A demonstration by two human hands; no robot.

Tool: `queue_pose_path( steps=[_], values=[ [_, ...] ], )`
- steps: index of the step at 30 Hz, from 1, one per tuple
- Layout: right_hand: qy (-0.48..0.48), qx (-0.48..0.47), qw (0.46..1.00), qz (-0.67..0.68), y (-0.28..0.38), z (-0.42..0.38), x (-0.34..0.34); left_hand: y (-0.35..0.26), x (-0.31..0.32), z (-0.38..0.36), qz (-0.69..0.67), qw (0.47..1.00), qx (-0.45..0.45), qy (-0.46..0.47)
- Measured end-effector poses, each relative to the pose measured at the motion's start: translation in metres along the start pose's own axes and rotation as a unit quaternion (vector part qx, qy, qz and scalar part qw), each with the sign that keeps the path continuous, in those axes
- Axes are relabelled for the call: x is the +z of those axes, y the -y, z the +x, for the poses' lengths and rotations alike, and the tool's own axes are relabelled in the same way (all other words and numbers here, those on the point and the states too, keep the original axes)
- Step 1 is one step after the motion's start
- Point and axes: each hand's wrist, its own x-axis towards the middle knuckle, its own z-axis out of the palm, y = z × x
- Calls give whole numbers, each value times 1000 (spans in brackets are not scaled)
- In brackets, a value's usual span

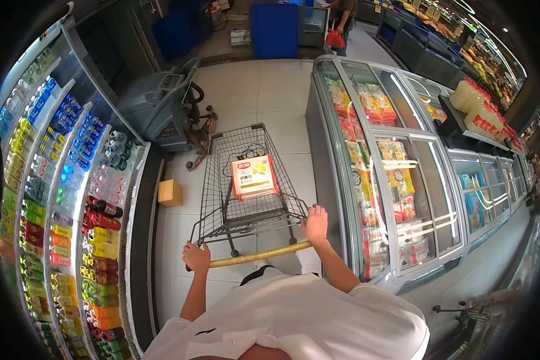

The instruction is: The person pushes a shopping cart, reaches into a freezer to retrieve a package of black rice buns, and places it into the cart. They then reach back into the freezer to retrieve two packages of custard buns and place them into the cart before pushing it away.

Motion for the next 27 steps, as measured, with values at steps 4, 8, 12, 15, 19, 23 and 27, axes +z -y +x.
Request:
queue_pose_path(
  steps=[4, 8, 12, 15, 19, 23, 27],
  values=[
    [71, 220, 972, 32, 3, 50, 2, -46, 10, 87, -18, 999, 43, -11],
    [15, 263, 964, 47, -18, 147, 23, -129, 19, 169, -10, 998, 65, -14],
    [43, 282, 957, 46, -47, 247, 61, -201, 37, 246, 13, 997, 74, -12],
    [64, 311, 946, 59, -61, 317, 83, -252, 49, 310, 13, 996, 91, -22],
    [106, 311, 943, 53, -76, 420, 98, -322, 65, 378, 9, 995, 92, -31],
    [111, 315, 941, 55, -89, 503, 117, -387, 73, 449, 10, 997, 75, -16],
    [121, 303, 944, 46, -108, 593, 149, -451, 83, 518, 14, 998, 64, 4]
  ],
)
